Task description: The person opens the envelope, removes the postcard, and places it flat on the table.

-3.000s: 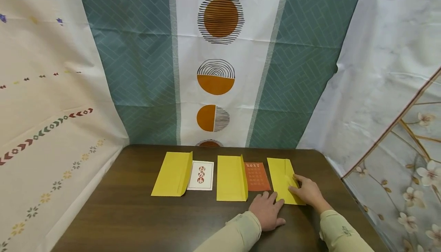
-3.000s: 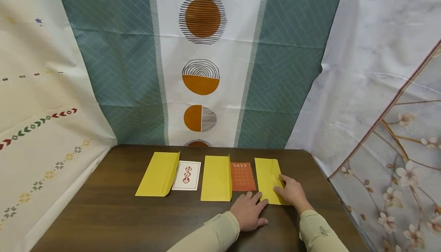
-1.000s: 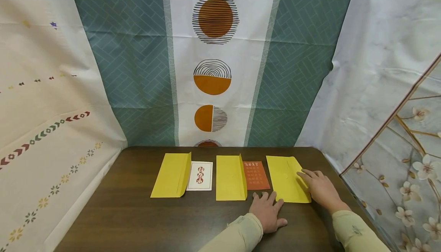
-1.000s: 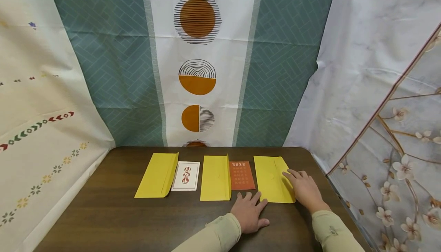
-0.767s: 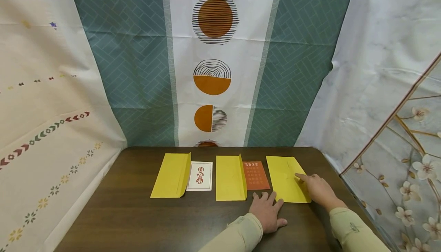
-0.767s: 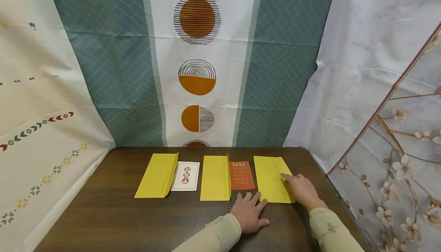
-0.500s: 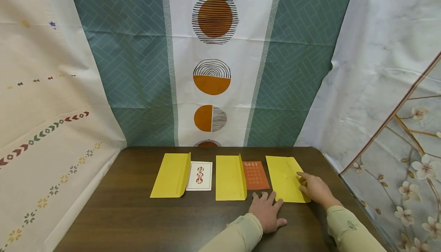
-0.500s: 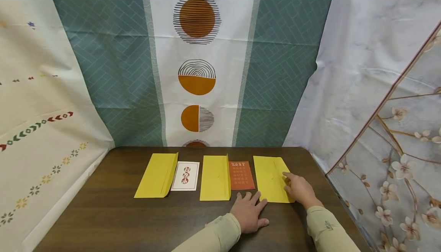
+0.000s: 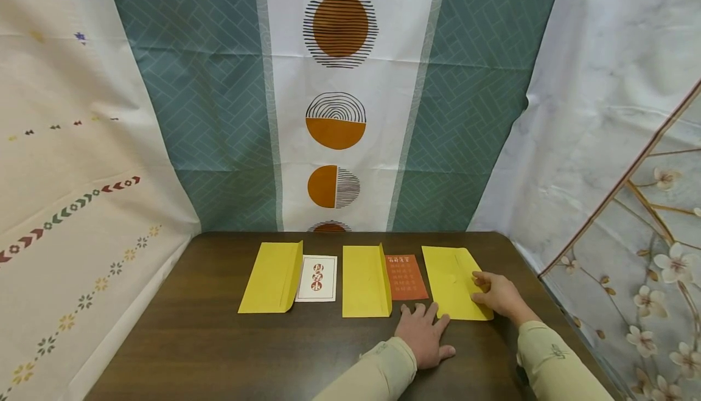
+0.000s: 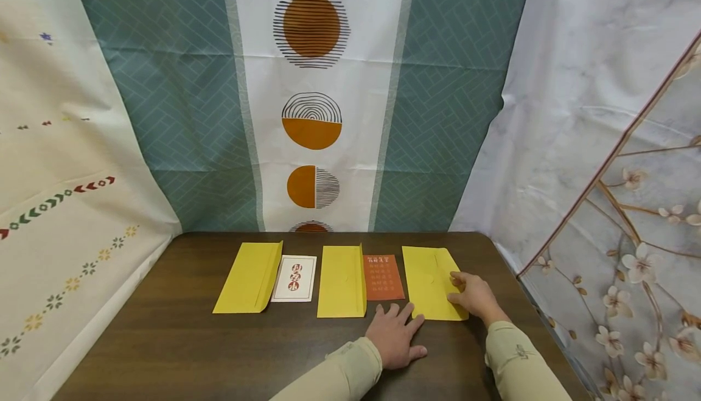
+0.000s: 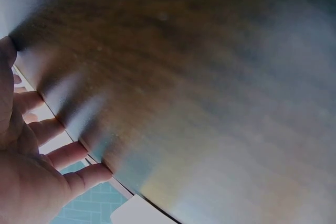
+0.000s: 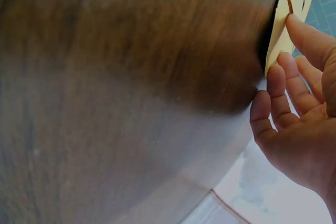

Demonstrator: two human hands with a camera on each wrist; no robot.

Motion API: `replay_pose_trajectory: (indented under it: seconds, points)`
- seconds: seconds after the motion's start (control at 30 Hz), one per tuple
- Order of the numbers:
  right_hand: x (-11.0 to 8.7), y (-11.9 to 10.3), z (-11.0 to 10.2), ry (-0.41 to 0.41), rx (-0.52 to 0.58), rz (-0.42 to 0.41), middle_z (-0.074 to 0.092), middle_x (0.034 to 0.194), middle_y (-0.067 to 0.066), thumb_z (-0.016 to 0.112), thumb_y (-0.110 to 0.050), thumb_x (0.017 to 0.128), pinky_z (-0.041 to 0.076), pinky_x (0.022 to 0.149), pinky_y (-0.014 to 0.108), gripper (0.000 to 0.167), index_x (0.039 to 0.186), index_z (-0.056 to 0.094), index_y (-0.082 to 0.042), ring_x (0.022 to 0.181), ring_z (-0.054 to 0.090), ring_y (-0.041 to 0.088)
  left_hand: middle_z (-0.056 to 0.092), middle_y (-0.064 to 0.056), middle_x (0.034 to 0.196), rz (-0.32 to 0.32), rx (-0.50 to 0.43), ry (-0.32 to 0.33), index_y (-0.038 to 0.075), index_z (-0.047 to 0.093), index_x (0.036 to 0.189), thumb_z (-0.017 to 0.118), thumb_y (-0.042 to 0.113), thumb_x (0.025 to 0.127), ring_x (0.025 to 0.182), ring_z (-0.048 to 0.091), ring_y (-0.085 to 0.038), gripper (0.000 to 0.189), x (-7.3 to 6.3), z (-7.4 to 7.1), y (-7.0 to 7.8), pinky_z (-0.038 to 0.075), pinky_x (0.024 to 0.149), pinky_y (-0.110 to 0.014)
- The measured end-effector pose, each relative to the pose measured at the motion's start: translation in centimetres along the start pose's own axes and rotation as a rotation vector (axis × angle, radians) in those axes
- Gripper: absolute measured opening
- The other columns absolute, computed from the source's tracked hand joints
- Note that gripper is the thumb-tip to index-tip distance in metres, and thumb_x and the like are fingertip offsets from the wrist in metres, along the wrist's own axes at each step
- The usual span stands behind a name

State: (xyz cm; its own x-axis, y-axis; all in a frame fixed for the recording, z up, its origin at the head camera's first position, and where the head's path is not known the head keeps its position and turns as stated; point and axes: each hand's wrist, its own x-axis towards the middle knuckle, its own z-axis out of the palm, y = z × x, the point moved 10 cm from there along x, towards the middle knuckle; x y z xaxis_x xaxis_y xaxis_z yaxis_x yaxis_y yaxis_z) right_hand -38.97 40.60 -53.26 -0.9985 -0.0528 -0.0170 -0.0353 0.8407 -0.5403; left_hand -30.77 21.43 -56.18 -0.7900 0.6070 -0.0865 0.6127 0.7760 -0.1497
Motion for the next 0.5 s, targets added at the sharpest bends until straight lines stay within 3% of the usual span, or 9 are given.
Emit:
replay_pose_trajectory:
  seconds: [0.3, 0.5]
  points:
    - [-0.26, 0.1, -0.07, -0.007, 0.054, -0.029, 0.069, 0.134, 0.032, 0.08, -0.014, 0.096, 0.057, 0.098, 0.057, 0.061, 0.144, 0.056, 0.013, 0.118, 0.068, 0.047, 0.035, 0.018, 0.172, -0.005, 0.021, 0.012, 0.052, 0.033, 0.163, 0.032, 0.082, 0.101, 0.153, 0.044, -0.013, 0.069, 0.62, 0.53, 0.02, 0.044, 0.119, -0.05]
    - [-0.34, 0.15, 0.2, -0.038, 0.122, -0.001, 0.072, 0.13, 0.029, 0.077, -0.011, 0.098, 0.057, 0.1, 0.055, 0.057, 0.146, 0.056, 0.011, 0.124, 0.066, 0.048, 0.036, 0.019, 0.171, -0.006, 0.019, 0.02, 0.053, 0.034, 0.162, 0.033, 0.083, 0.1, 0.152, 0.045, -0.012, 0.068, 0.6, 0.43, 0.07, 0.045, 0.118, -0.05]
